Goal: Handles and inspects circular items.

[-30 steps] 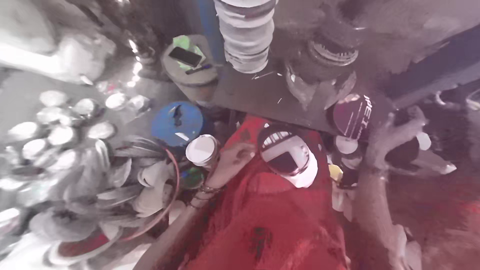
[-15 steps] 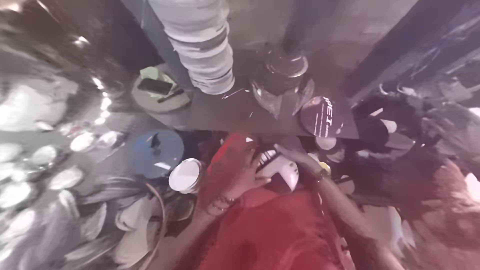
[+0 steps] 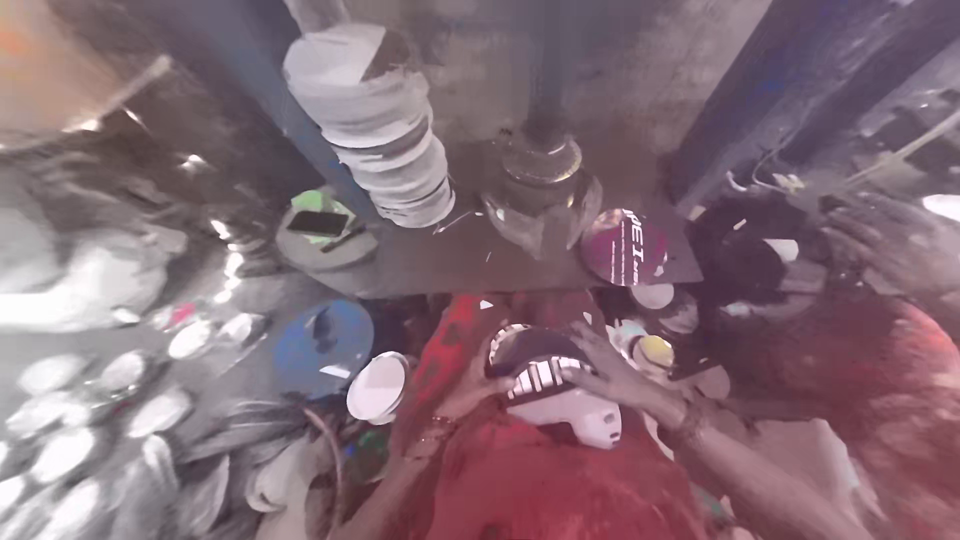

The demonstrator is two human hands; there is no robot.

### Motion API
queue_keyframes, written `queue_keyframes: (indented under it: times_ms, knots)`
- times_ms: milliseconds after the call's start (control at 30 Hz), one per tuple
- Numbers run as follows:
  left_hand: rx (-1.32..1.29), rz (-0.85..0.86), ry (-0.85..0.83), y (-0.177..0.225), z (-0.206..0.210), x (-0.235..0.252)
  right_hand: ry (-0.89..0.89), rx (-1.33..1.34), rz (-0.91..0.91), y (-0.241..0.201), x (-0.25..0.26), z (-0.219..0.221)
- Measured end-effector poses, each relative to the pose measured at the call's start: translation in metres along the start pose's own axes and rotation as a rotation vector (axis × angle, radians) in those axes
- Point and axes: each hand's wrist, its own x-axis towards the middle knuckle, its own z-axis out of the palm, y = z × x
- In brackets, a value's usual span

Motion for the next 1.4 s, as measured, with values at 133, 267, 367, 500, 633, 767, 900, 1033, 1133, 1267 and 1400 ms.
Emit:
queue_keyframes:
  times_ms: [133,267,367,500,633,767,900,1033,1133,1267,1400]
  knots:
    - [-0.008,-0.055,-0.14,0.007,0.003,0.017,0.2,0.101,0.012,0.009,-0.012,0.008]
    - [0.102,0.079,-0.018,0.018,0.016,0.022,0.369,0.267,-0.038,0.021,0.003,0.016]
    - [0.3,0.227,0.097,0.03,-0.001,0.026,0.469,0.154,-0.158,0.009,0.015,0.024]
    - [0.537,0.137,-0.155,0.066,-0.029,0.025,0.201,-0.086,-0.205,-0.004,0.016,0.032]
    - [0.798,0.261,-0.265,0.047,-0.017,0.017,-0.191,-0.263,-0.148,-0.008,0.016,0.006]
    - [0.848,0.258,-0.155,0.047,-0.004,0.018,0.357,-0.4,0.03,0.01,0.043,-0.071]
    - [0.902,0.081,-0.209,0.056,-0.013,0.042,0.453,-0.564,0.361,0.059,0.076,-0.145]
    - [0.84,0.05,-0.178,0.042,-0.024,0.073,0.41,-0.433,0.496,0.092,0.075,-0.158]
    - [0.642,-0.048,-0.118,0.049,-0.034,0.081,0.432,-0.487,0.563,0.105,0.079,-0.152]
    - [0.209,-0.187,-0.103,0.028,-0.036,0.082,0.495,-0.406,0.644,0.09,0.074,-0.136]
    - [-0.024,-0.308,-0.054,-0.002,-0.016,0.083,0.534,-0.381,0.614,0.092,0.074,-0.123]
